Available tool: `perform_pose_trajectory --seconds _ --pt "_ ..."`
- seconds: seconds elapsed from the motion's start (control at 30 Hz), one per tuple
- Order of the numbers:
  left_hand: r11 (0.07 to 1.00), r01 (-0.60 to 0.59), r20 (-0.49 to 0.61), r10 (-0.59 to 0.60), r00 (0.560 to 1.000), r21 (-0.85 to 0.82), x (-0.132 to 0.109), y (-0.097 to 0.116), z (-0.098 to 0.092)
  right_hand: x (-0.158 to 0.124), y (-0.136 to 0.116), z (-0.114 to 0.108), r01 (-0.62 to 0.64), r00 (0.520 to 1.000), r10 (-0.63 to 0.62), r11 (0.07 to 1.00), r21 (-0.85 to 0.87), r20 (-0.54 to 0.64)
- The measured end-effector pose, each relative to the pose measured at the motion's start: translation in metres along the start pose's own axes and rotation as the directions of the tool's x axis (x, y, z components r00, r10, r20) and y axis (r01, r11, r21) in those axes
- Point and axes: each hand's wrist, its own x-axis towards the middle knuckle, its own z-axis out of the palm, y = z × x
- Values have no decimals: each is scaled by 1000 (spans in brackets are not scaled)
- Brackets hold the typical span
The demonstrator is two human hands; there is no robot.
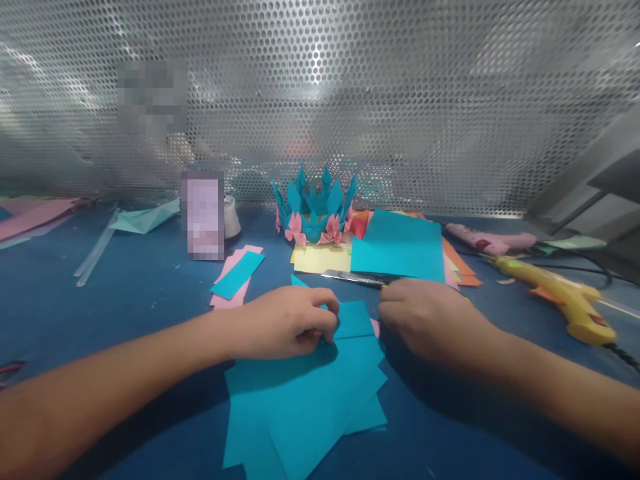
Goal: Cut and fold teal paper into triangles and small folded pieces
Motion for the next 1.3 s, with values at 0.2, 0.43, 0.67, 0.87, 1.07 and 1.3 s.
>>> perform_pose_trajectory --seconds 0.2,0.43,0.67,0.87,1.07,1.3 --pt "983 176 -15 -177 984 -48 0 6 4 8 11 1 -136 983 115 979 -150 -142" --pt "962 250 -79 -260 962 -111 0 8 7 8 24 21 -217 976 215 962 -163 -34" --pt "980 190 -183 -176 967 60 0 2 5 6 25 21 -189 981 183 975 -118 -60" --pt "964 225 -207 -194 959 139 3 -5 6 5 25 20 -171 979 163 984 -59 -122" --pt "956 168 -147 -135 980 242 2 -2 6 4 28 25 -161 976 144 982 -95 -163" --pt "899 89 -80 -60 995 429 -4 8 14 7 26 21 -181 981 168 972 -148 -93"
